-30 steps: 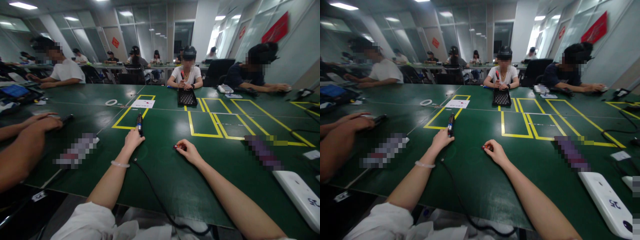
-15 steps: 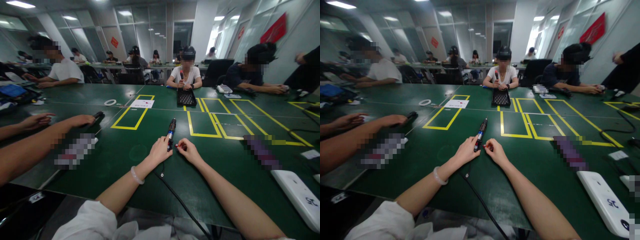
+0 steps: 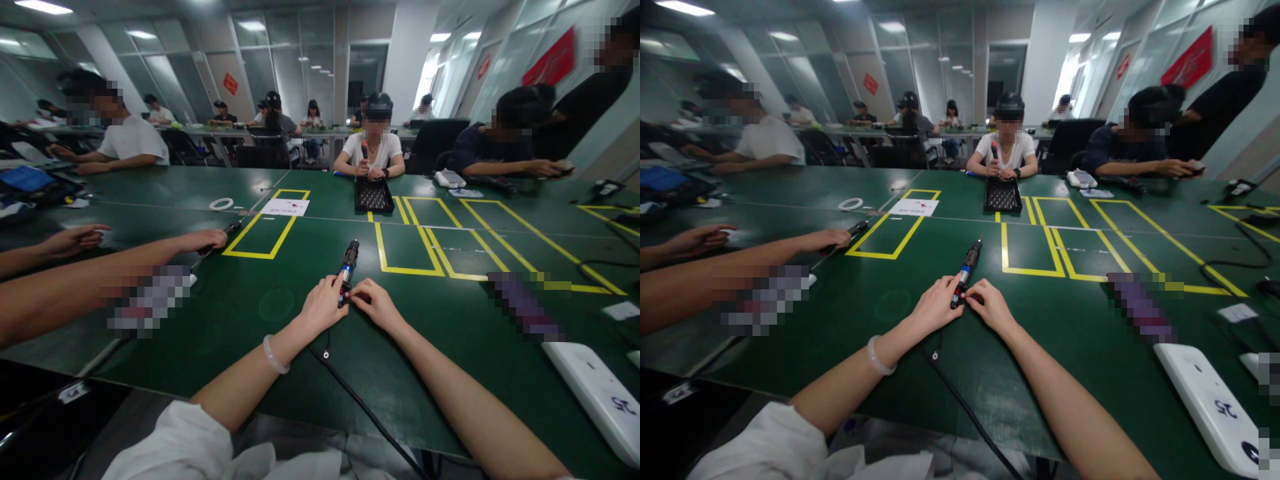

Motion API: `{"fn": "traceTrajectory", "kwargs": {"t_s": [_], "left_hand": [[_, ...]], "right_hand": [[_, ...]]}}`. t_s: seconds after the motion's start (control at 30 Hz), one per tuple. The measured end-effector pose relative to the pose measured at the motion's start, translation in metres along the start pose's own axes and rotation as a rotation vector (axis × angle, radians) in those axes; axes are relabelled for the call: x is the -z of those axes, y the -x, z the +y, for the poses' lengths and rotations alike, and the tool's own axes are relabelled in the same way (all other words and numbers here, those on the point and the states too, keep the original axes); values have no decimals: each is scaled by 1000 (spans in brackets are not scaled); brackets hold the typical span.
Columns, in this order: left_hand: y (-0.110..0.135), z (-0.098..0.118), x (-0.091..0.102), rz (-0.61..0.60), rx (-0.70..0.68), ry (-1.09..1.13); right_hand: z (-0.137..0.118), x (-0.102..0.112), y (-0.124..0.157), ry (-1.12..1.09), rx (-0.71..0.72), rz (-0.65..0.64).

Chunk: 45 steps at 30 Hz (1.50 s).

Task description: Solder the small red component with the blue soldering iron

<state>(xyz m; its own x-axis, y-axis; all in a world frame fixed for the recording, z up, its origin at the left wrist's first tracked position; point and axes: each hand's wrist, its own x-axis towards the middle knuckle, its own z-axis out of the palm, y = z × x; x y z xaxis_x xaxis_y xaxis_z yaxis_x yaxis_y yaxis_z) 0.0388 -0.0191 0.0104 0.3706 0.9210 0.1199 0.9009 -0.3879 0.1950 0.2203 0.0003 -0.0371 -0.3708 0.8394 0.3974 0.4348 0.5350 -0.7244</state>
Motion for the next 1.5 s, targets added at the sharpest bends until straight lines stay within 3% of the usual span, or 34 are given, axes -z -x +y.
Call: {"fn": "traceTrajectory", "kwargs": {"t_s": [0.27,0.63,0.77,1.07,1.2,1.33,1.5], "left_hand": [[-5,2,-2,44,79,-111],[-9,-23,2,36,78,-180],[-12,-56,11,16,172,-194],[-1,-183,36,-1,548,-204],[13,-226,47,19,669,-243],[22,-244,51,62,721,-274],[24,-236,50,157,681,-365]], "right_hand": [[-9,5,2,-48,8,-6],[-12,4,5,-118,-23,-52],[-11,6,5,-93,-38,-41],[-10,7,4,-76,-51,-60],[-11,7,4,-71,-58,-65],[-10,6,4,-64,-61,-72],[-8,5,4,-56,-53,-76]]}}
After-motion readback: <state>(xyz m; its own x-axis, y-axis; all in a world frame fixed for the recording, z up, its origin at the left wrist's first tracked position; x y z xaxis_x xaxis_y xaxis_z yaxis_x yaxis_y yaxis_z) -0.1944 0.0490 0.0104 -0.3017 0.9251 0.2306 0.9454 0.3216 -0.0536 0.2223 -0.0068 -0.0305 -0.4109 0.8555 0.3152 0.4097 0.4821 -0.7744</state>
